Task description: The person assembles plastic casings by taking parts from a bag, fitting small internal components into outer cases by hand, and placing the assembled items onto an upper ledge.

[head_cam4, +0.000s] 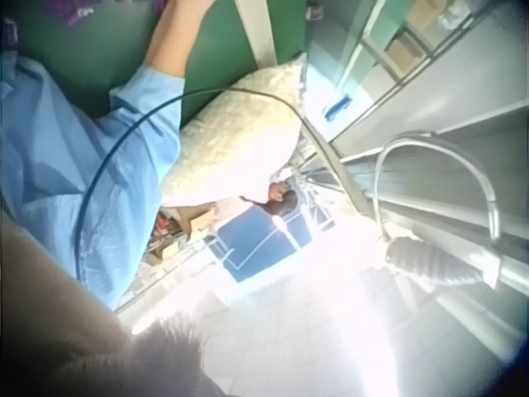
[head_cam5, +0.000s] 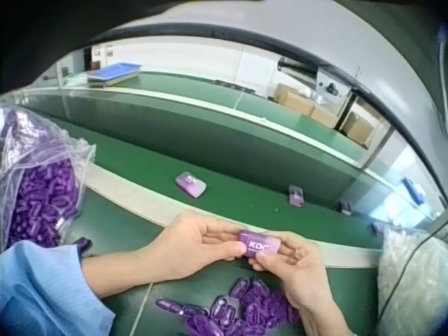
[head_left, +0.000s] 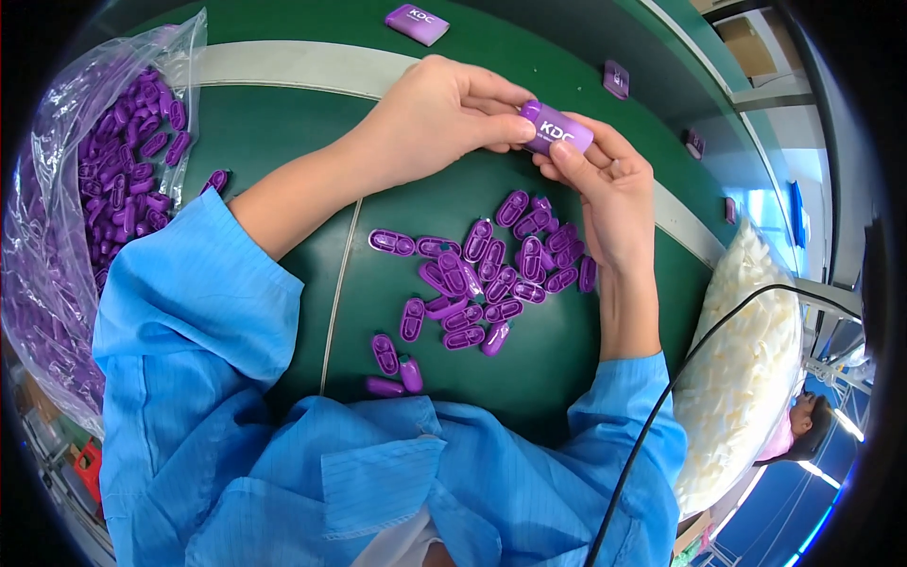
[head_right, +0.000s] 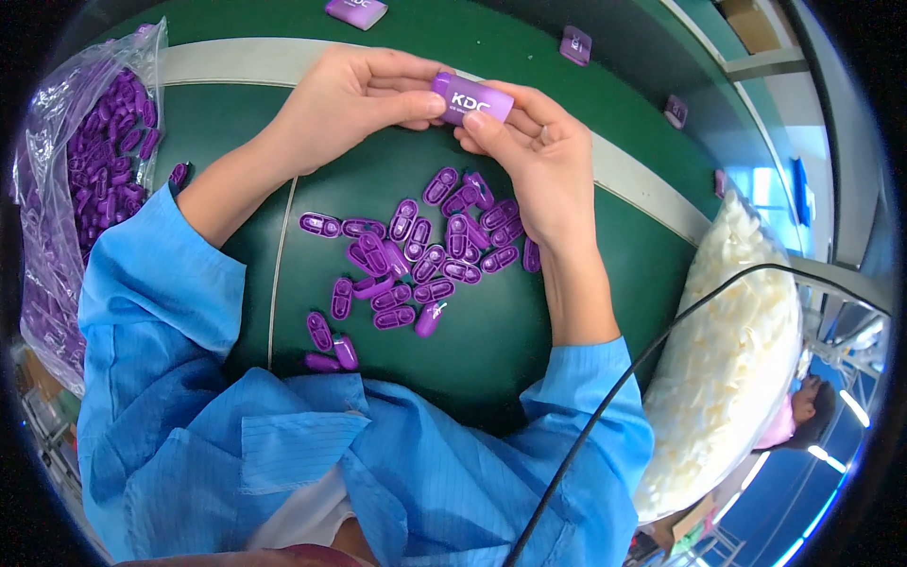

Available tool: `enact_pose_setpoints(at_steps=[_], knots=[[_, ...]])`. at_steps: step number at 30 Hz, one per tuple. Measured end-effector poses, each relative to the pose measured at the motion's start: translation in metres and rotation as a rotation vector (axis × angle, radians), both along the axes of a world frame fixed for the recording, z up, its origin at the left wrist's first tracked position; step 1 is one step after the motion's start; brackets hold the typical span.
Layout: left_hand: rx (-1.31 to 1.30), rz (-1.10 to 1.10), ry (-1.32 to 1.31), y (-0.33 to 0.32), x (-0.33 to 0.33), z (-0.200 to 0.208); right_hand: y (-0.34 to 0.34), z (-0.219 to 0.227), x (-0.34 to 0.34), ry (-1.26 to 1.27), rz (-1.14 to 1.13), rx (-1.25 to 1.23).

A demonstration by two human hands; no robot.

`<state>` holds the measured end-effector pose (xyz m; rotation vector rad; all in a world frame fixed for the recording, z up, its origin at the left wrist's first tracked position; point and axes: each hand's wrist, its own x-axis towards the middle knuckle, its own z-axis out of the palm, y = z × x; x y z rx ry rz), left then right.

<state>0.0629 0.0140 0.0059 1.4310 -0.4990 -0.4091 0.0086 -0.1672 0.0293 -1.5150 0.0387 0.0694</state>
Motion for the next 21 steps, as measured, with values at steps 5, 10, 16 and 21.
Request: enact_pose_setpoints(at_steps=[5,10,16,21], knots=[[0.108,0.066,-0.232,-0.001,-0.008,0.000,0.003,-0.001,-0.004,-0.060,-0.037,-0.083],[0.428,0.296,-0.813,-0.005,-0.029,0.000,0.019,-0.003,-0.012,-0.173,-0.089,-0.168],[0.520,0.366,-0.933,-0.007,-0.037,0.000,0.018,-0.009,-0.012,-0.264,-0.100,-0.260],[0.396,0.288,-0.693,-0.010,-0.004,-0.003,0.011,-0.013,0.013,-0.174,-0.085,-0.240]])
